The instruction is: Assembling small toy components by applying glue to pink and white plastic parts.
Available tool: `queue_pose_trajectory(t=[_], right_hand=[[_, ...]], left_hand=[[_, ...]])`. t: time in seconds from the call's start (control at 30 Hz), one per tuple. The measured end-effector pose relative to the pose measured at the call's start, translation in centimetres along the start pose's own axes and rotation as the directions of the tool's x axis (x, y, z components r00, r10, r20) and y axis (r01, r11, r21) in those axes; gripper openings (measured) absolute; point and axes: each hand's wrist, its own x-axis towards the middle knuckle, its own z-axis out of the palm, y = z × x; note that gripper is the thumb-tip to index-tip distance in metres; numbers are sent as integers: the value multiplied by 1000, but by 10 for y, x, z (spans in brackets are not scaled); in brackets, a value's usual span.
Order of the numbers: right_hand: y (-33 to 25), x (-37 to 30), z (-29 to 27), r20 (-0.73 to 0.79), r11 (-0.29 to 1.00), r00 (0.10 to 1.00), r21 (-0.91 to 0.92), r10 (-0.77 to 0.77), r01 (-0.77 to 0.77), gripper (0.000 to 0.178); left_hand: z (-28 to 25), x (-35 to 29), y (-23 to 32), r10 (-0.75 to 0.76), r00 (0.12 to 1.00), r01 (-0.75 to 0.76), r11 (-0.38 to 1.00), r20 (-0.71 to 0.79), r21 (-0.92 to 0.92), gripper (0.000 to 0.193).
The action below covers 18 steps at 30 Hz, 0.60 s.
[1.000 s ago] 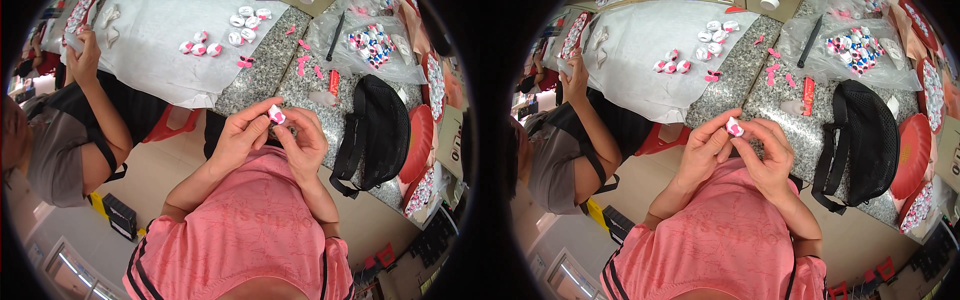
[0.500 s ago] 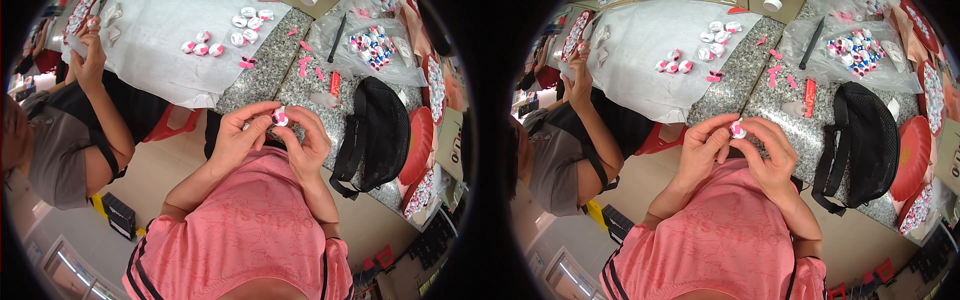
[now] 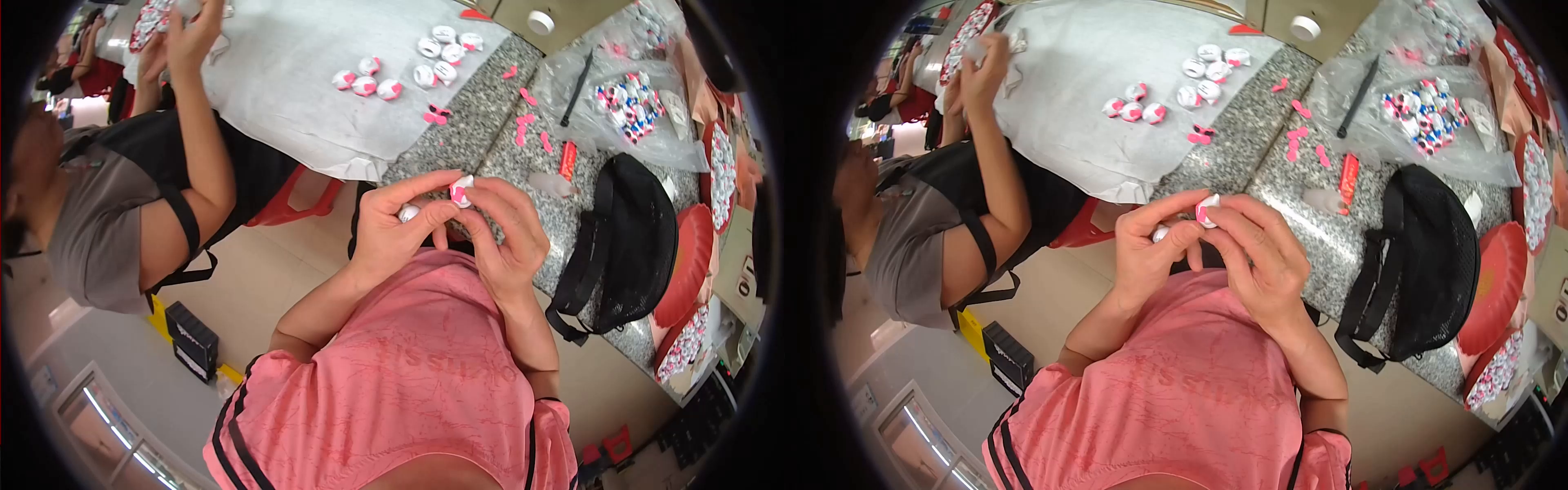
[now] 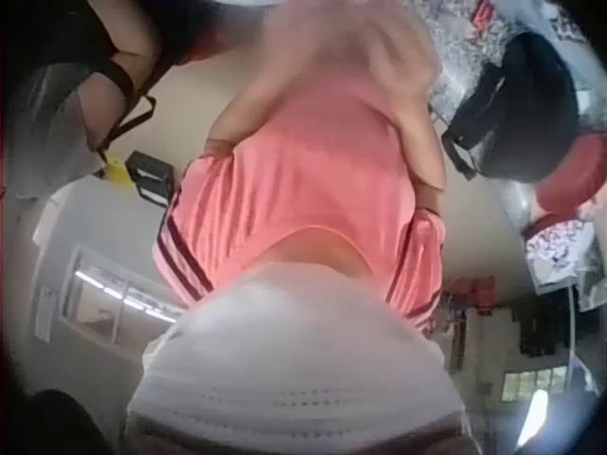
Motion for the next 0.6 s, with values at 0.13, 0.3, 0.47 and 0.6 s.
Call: queue_pose_trajectory(t=[0.13,0.3,0.47,0.6], right_hand=[[-7,4,4,18,997,998,47,56,-57,25],[-6,-5,-2,13,997,997,10,77,-77,24],[-9,-13,-11,56,996,995,-33,83,-81,21],[-8,-20,-21,16,988,989,-36,148,-148,19]], left_hand=[[-11,23,22,54,978,-11,977,-201,211,24],[-73,106,41,483,832,-66,573,-272,817,30],[-112,154,45,485,842,-19,466,-237,884,31],[-107,154,48,469,843,-15,512,-265,859,32]])
